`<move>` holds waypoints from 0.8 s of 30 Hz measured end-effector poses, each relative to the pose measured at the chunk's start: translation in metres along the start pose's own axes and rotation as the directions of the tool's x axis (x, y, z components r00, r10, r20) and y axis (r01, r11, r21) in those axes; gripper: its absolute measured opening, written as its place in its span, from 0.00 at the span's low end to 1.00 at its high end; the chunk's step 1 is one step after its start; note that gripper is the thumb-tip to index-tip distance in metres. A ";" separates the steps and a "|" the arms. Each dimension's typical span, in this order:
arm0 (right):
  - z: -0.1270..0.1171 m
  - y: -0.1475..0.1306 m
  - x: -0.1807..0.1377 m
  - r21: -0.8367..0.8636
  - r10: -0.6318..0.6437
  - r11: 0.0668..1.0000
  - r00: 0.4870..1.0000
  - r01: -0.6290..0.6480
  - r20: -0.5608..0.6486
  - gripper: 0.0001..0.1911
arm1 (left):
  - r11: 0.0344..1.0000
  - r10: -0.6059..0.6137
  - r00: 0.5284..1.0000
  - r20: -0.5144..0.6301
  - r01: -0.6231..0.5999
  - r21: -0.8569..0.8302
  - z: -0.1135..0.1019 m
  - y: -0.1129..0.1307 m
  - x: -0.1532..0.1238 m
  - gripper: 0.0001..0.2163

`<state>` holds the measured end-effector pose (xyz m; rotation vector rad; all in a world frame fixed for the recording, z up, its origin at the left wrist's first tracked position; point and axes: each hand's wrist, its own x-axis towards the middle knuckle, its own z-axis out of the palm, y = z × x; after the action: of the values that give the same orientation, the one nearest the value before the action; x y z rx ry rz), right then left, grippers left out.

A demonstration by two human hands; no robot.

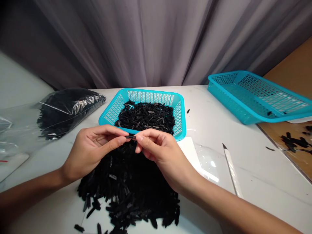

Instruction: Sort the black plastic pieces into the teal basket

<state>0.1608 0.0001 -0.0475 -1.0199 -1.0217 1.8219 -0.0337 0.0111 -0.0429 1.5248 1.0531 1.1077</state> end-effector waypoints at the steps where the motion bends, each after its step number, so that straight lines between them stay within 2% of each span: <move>1: 0.000 0.000 0.000 0.009 0.000 1.000 1.000 0.000 0.001 0.11 | 1.000 0.005 1.000 -0.003 -0.005 0.010 0.000 0.000 0.000 0.03; 15: 0.000 -0.001 0.001 0.042 0.025 0.999 1.000 -0.024 -0.018 0.14 | 0.991 0.034 0.999 0.017 -0.036 0.130 -0.002 -0.003 0.000 0.03; 19: -0.008 -0.013 0.006 0.259 0.079 0.965 0.984 -0.035 -0.161 0.09 | 0.982 0.079 0.997 0.008 -0.080 0.169 -0.002 -0.003 -0.002 0.10; 21: -0.010 -0.023 0.007 0.367 0.112 0.930 0.969 -0.024 -0.219 0.14 | 0.975 0.111 0.994 0.021 -0.113 0.189 -0.002 -0.003 -0.003 0.11; 24: -0.007 -0.030 0.004 0.455 0.166 0.888 0.969 -0.066 -0.183 0.21 | 0.941 0.189 0.980 0.065 -0.200 0.273 -0.001 -0.004 -0.005 0.10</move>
<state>0.1734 0.0159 -0.0240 -0.9786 -0.3844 1.8735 -0.0363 0.0073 -0.0469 1.9010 1.0841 1.0921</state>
